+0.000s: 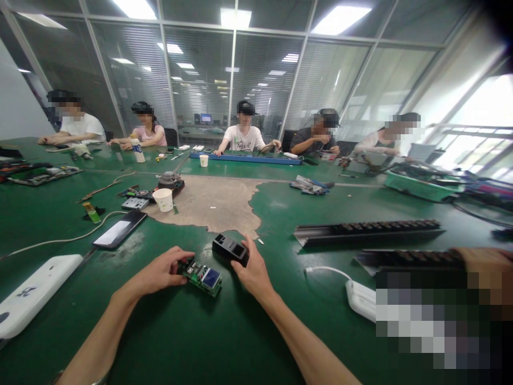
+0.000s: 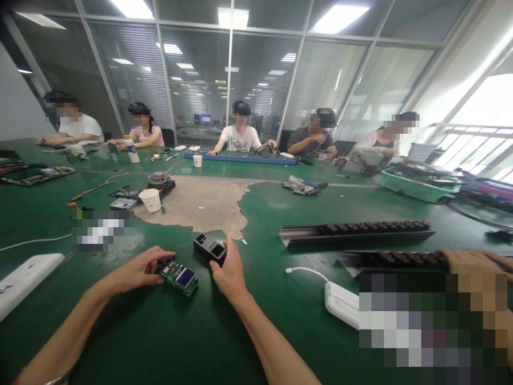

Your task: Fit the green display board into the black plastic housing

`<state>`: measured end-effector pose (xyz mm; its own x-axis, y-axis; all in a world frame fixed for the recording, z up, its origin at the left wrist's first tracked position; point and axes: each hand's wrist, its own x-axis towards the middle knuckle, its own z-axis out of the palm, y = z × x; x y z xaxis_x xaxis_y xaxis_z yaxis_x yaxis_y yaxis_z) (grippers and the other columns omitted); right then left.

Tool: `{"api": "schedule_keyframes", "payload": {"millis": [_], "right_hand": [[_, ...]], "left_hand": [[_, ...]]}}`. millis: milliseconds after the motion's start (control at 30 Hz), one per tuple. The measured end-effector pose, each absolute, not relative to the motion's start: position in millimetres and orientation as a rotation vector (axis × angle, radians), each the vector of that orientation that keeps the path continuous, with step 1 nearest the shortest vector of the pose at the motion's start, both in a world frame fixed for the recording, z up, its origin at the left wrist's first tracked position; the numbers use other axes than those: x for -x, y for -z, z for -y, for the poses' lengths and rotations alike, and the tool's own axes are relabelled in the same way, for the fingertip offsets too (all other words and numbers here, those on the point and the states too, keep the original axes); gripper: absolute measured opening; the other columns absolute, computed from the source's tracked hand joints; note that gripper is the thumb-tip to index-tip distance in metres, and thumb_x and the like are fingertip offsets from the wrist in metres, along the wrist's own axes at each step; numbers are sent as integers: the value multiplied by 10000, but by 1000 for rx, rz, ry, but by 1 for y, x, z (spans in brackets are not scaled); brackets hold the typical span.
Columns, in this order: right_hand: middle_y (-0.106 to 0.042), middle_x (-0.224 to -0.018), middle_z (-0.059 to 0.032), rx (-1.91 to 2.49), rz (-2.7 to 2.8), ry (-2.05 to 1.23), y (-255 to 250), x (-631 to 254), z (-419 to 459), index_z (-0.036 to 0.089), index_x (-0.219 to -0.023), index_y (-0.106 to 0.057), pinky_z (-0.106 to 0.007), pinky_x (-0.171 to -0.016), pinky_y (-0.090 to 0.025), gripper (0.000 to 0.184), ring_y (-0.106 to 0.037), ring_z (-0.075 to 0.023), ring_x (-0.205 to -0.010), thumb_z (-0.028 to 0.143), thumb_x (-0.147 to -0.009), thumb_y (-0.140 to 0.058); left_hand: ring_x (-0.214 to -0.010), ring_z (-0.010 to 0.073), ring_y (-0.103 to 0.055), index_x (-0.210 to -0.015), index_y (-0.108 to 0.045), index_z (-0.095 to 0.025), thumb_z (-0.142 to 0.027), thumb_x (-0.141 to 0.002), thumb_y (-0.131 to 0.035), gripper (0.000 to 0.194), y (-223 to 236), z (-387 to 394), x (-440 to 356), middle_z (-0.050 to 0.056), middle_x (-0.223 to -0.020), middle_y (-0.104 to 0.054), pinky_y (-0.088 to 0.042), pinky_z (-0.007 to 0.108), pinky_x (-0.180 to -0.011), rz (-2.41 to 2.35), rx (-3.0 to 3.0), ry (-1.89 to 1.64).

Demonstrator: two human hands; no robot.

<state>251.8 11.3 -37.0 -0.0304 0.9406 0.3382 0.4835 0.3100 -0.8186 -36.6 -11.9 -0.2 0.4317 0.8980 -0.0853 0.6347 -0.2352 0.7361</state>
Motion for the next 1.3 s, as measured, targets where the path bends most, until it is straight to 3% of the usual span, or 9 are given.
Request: {"api": "schedule_keyframes", "payload": {"millis": [133, 333, 567, 733, 933, 1100, 1300], "right_hand": [[-645, -1171, -100, 1220, 1550, -765, 31, -248, -8, 178, -1422, -379, -450, -996, -471, 745, -634, -259, -1065, 184, -736, -669], [-655, -1174, -85, 955, 1453, -1076, 9, -231, 17, 203, -1470, -293, -378, -889, -556, 792, -665, -225, -1013, 300, -795, -698], [-662, -1153, -73, 948, 1641, -910, 5, -221, 36, 215, -1475, -298, -392, -918, -541, 817, -657, -231, -1025, 228, -769, -711], [-643, -1187, -80, 963, 1741, -836, 6, -218, 41, 234, -1483, -280, -409, -938, -528, 828, -642, -245, -1051, 240, -773, -706], [-612, -1227, -77, 906, 1907, -687, 9, -217, 46, 245, -1499, -231, -437, -1012, -465, 859, -591, -253, -1122, 190, -766, -674], [-579, -1255, -107, 962, 1986, -639, 15, -218, 48, 213, -1521, -144, -466, -1034, -434, 918, -557, -265, -1148, 176, -756, -650], [-535, -1320, -126, 997, 1960, -687, 18, -216, 52, 212, -1520, -149, -494, -1059, -405, 964, -520, -291, -1208, 216, -728, -699]], "left_hand": [[-819, 169, -518, -1317, -500, -303, -316, -776, -690, 574, 0, 12, 37, 17, -1092, -472, -465, 307, -716, -1288, -1962, -469], [-796, 154, -505, -1302, -495, -295, -309, -777, -680, 557, 1, 12, 39, 7, -1054, -468, -454, 290, -695, -1263, -1937, -499], [-723, 131, -483, -1079, -549, -227, -320, -778, -674, 339, 4, 10, 37, -10, -949, -466, -434, 261, -630, -1263, -1960, -496], [-708, 132, -466, -999, -541, -210, -329, -774, -678, 289, 3, 11, 38, -14, -902, -469, -416, 254, -605, -1251, -1971, -514], [-823, 163, -509, -1283, -501, -270, -315, -769, -680, 545, 4, 11, 41, 23, -1063, -484, -449, 291, -709, -1202, -1970, -540], [-786, 145, -508, -1346, -468, -306, -300, -765, -688, 622, 3, 14, 40, 20, -1092, -469, -445, 276, -676, -1192, -1957, -492], [-792, 145, -504, -1370, -455, -324, -327, -772, -694, 644, 2, 13, 42, 20, -1098, -467, -447, 283, -690, -1188, -1963, -479]]}}
